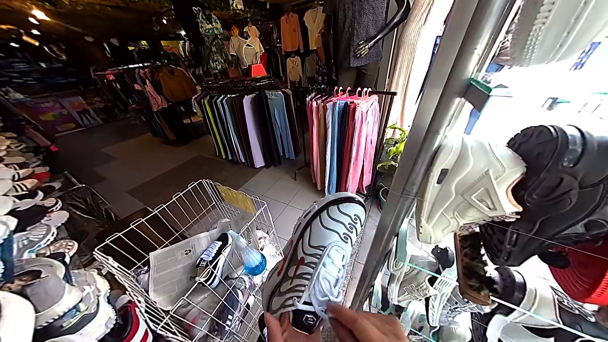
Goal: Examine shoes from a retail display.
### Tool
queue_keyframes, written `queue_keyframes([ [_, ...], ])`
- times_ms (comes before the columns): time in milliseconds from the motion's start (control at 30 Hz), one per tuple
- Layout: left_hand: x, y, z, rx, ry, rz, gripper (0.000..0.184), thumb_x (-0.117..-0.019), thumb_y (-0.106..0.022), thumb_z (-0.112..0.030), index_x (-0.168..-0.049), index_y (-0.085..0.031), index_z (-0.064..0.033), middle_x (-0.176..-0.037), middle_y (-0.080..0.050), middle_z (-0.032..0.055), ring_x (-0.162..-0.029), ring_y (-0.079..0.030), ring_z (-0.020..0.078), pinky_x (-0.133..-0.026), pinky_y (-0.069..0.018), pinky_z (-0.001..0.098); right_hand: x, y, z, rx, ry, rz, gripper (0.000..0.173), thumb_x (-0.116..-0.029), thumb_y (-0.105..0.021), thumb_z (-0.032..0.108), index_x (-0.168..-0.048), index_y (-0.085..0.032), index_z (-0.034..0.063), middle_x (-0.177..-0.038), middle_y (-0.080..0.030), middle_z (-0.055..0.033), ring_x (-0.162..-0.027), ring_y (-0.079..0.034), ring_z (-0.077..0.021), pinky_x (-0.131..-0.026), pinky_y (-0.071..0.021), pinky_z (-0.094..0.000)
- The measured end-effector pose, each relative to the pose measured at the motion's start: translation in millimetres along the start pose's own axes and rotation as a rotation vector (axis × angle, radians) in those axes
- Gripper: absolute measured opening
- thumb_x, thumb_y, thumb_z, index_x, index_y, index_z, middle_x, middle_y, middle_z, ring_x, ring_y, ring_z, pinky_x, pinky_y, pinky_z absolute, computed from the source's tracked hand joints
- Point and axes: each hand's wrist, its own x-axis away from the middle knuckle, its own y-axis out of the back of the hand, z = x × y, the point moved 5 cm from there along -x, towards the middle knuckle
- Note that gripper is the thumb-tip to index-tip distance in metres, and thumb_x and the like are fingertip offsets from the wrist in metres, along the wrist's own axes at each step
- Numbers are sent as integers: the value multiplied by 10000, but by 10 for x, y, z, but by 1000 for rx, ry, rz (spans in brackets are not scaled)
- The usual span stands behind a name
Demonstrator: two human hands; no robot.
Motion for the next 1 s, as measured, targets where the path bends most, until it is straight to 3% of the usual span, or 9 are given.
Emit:
queue_keyframes([
  [133,-7,29,27,-3,6,17,770,-877,-624,-685,-1316,-439,-81,-1176,-690,-27,-1149,-649,89,-1010,-526,353,-70,70,-105,124,-104,-92,204,-957,-634,81,-1086,-761,-12,-733,-739,-89,-589,-659,-111,-581,-524,-214],
  [333,-9,54,66,-29,16,32,770,-837,-655,-703,-1288,-503,-98,-1142,-713,-24,-1117,-670,91,-977,-548,345,-85,-99,11,272,63,-41,154,-955,-632,130,-997,-748,37,-580,-617,-32,-475,-562,-139,-457,-447,-253],
  [467,-10,51,68,-14,6,30,708,-768,-744,-667,-1217,-582,-145,-1077,-742,-35,-1078,-694,91,-959,-562,340,-164,-128,18,206,-13,-19,106,-923,-634,107,-936,-709,33,-553,-586,-23,-443,-533,-117,-425,-423,-245],
  [567,-56,37,13,-15,47,-23,691,-952,-441,-712,-1297,-472,-114,-1116,-715,-35,-1085,-681,92,-941,-566,352,-182,-88,22,-239,-263,117,125,-860,-659,0,-960,-705,-61,-542,-556,-66,-438,-471,-95,-434,-379,-236],
  [633,-83,2,-47,-2,65,-82,720,-1008,-202,-698,-1313,-457,-98,-1123,-703,-9,-1087,-677,118,-936,-568,383,-143,-88,-30,-385,-232,179,132,-871,-642,-25,-975,-706,-77,-537,-525,-74,-446,-433,-88,-442,-346,-226],
  [733,-109,-19,-85,43,72,-83,747,-1000,-195,-715,-1273,-533,-107,-1096,-734,4,-1075,-697,137,-945,-571,398,-71,-101,-126,-283,-54,182,135,-903,-641,30,-1006,-718,-14,-553,-572,-76,-448,-491,-128,-444,-400,-258],
  [833,-122,-14,-82,27,79,-55,751,-997,-198,-719,-1288,-508,-100,-1103,-728,17,-1061,-699,141,-931,-579,393,-26,-123,-132,-124,-9,149,170,-926,-682,142,-1036,-701,14,-559,-583,-51,-451,-518,-138,-445,-427,-280],
  [933,-137,13,-54,60,71,-32,756,-987,-255,-728,-1263,-569,-98,-1112,-737,34,-1077,-699,156,-954,-571,407,-47,-110,-160,-54,18,27,96,-941,-646,129,-974,-665,41,-571,-581,-26,-464,-523,-105,-448,-435,-231],
  [1000,-132,15,-44,62,70,-34,741,-993,-252,-718,-1297,-522,-99,-1148,-718,28,-1118,-680,152,-984,-555,407,-77,-82,-203,11,38,-74,95,-948,-631,138,-968,-655,48,-572,-571,-10,-463,-511,-81,-453,-429,-196],
])
